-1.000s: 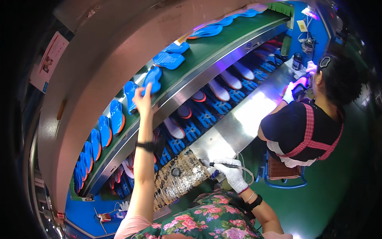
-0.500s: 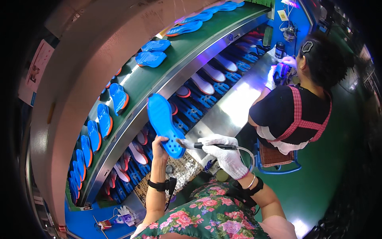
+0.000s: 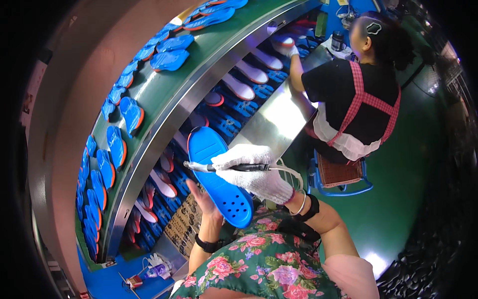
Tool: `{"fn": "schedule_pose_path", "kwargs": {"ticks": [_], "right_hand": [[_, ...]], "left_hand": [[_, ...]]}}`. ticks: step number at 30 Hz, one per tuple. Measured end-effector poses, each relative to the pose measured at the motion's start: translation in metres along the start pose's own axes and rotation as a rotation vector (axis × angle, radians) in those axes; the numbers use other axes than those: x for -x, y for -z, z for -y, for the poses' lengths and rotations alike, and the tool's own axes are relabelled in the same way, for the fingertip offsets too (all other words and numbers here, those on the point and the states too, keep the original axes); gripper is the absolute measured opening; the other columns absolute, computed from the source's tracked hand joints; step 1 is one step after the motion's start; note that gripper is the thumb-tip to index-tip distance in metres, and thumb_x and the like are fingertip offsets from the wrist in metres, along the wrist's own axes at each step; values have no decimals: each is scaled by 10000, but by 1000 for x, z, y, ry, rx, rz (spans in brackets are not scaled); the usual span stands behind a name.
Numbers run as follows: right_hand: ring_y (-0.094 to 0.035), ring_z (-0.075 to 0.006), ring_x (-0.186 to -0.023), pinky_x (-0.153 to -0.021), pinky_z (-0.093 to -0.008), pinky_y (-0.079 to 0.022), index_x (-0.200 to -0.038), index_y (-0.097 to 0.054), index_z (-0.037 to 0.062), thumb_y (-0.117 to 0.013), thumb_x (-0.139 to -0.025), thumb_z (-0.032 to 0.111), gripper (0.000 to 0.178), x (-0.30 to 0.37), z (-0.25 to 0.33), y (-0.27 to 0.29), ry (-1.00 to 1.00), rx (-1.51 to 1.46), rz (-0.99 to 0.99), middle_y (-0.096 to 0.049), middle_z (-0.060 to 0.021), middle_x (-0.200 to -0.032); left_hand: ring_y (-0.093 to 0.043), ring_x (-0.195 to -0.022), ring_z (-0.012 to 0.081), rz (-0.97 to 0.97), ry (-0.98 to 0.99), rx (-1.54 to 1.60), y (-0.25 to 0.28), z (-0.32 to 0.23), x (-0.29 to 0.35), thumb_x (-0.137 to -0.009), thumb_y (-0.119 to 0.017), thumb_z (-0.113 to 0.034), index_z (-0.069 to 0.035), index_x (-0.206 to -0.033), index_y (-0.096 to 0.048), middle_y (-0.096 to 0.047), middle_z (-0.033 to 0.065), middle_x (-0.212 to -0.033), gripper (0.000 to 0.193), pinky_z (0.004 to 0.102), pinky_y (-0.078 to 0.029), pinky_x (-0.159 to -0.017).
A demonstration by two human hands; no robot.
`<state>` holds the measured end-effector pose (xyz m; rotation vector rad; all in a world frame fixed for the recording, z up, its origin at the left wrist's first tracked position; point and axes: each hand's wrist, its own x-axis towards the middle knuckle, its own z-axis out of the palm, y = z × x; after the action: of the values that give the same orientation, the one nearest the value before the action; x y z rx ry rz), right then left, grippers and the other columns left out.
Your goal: Apply glue or sealant to blue shoe soles using a brush tool.
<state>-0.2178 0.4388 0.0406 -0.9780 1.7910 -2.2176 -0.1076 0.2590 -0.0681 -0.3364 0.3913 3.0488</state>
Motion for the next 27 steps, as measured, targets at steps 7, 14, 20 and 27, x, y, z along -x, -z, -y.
{"fn": "schedule_pose_path", "kwargs": {"ticks": [7,14,20,27], "right_hand": [[-740,-234,-880,-792,-333,-587,-979,-762,16,-791,-800,-26,186,14,-2,-8,206,253,-75,-764,-127,-965],[-710,-261,-896,-785,-366,-574,-1098,-763,52,-776,-798,36,300,14,-21,-21,434,505,-64,-759,-117,-1036],[-691,-243,-908,-763,-364,-565,-1104,-766,85,-766,-836,102,268,37,-13,-39,322,410,63,-744,-83,-1043],[-694,-267,-969,-809,-391,-574,-1160,-753,101,-737,-829,78,332,25,-29,-43,525,599,49,-740,-103,-1094]], "left_hand": [[-457,-1422,310,390,-29,75,-12,17,-4,-1008,-337,-743,-136,-1606,-335,-442,87,-1592,852,475,-332,-1217],[-408,-1450,292,-257,-195,-491,-31,37,14,-979,-313,-796,-158,-1632,-266,-375,68,-1635,915,469,-314,-1221],[-455,-1415,297,-276,-156,-404,-17,28,20,-942,-290,-848,-139,-1610,-292,-436,97,-1578,974,475,-371,-1188],[-511,-1362,294,-321,-156,-412,-19,20,21,-925,-302,-867,-147,-1581,-340,-499,89,-1524,975,479,-412,-1161]]}}
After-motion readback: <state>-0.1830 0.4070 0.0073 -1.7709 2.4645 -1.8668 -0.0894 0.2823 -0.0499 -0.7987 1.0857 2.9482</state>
